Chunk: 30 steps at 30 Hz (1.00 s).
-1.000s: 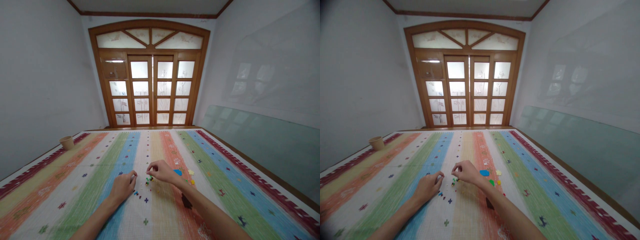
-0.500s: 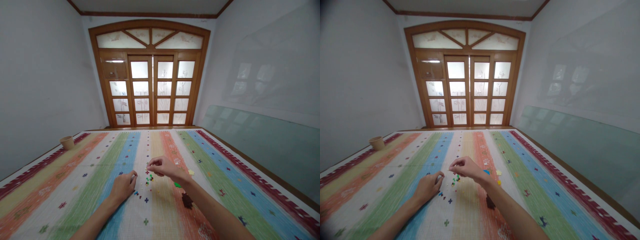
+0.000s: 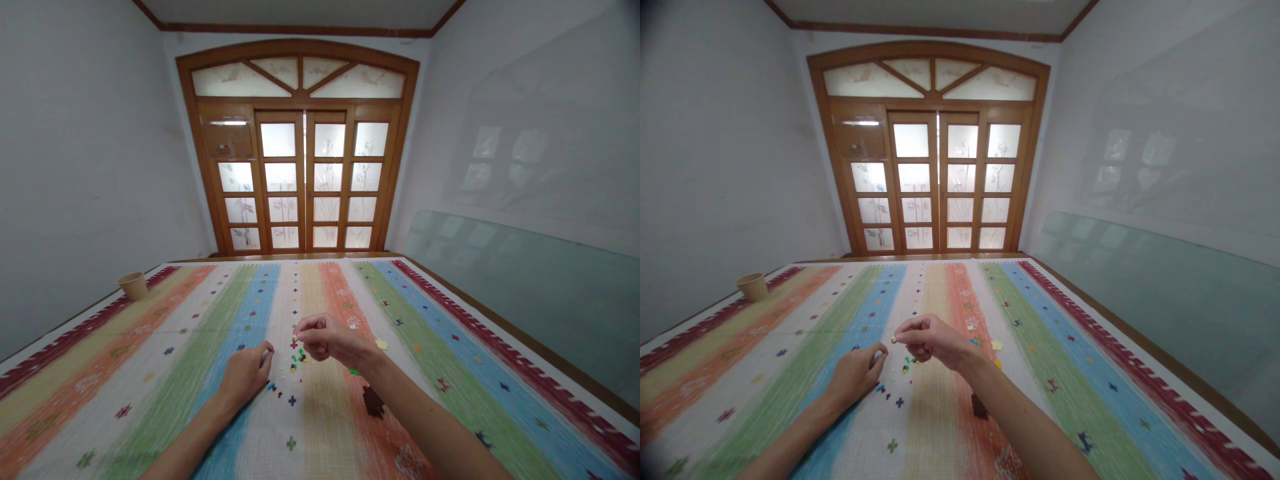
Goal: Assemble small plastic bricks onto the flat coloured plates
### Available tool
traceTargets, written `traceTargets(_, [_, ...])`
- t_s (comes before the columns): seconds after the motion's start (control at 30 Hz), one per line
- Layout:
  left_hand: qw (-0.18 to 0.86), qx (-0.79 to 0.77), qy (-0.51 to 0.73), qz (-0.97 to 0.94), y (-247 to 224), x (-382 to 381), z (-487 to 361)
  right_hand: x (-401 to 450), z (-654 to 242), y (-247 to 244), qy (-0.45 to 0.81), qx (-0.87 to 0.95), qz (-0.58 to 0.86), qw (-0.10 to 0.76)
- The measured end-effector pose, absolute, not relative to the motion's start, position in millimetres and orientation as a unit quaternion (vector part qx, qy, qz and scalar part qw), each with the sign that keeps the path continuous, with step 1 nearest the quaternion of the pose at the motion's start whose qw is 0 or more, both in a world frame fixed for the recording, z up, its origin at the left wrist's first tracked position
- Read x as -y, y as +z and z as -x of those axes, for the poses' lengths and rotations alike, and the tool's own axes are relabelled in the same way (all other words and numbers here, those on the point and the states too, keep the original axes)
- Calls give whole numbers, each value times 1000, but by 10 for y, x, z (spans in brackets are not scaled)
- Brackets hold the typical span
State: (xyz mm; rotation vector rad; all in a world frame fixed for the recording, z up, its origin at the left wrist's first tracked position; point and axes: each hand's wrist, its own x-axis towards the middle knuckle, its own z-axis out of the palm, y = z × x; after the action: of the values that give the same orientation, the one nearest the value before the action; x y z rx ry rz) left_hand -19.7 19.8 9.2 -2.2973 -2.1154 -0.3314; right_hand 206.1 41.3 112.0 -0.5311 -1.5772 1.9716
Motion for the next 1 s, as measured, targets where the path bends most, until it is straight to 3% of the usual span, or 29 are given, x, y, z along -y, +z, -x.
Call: traceTargets(1.0, [-10,673,-105,732,129,-180,186,-594,-2359,1217,687,629,200,303])
